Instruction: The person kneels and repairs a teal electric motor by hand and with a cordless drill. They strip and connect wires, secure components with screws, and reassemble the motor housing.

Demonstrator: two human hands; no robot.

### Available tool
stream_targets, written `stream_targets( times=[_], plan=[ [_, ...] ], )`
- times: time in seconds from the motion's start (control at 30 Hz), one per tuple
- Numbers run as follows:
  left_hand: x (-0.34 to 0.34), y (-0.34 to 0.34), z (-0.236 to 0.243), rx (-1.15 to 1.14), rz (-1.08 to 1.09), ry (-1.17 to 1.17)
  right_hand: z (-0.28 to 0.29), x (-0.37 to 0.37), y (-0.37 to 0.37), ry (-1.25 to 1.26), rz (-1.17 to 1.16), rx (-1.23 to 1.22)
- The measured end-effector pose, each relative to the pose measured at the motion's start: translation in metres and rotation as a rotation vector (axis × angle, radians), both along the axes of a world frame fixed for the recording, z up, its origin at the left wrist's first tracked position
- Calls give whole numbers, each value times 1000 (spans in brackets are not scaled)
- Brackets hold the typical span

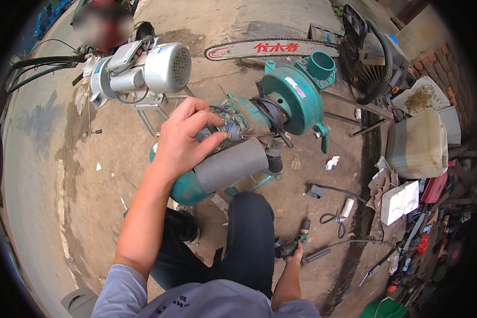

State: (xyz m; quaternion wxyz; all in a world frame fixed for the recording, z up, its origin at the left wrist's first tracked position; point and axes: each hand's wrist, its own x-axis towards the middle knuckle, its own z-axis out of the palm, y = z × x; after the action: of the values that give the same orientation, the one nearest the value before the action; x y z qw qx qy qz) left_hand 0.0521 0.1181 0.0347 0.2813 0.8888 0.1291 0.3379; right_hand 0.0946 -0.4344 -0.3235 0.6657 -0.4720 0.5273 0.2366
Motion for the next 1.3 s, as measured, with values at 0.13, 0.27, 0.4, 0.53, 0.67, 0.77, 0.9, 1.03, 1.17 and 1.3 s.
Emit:
stream_targets(
  times=[0.13, 0.27, 0.4, 0.53, 0.67, 0.77, 0.9, 1.03, 1.17, 1.3],
  plan=[
    [9, -2, 1, -16, 14, -36, 25, 15, -14, 204, 809, -702],
    [6, -2, 0, 0, 69, -38, 91, 77, 43, -485, 1097, -722],
    [8, -3, 0, -14, 80, -7, 274, 126, 217, -1108, 921, -351],
    [13, -5, 1, -29, 72, -22, 391, 111, 328, -1473, 1224, -197],
    [10, -3, -1, -42, 163, -1, 412, 101, 398, -1596, 1626, -435],
    [11, -2, -4, -59, 184, 40, 411, 99, 409, -1544, 1622, -496],
    [9, 3, -6, -162, 101, 55, 403, 98, 413, -1474, 1597, -516],
    [7, 11, -5, -326, 8, 133, 394, 98, 418, -1421, 1438, -404],
    [6, 14, -9, -385, -37, 140, 388, 106, 421, -1333, 1348, -216],
    [6, 13, -12, -380, -47, 112, 389, 107, 420, -1311, 1346, -169]
  ],
)
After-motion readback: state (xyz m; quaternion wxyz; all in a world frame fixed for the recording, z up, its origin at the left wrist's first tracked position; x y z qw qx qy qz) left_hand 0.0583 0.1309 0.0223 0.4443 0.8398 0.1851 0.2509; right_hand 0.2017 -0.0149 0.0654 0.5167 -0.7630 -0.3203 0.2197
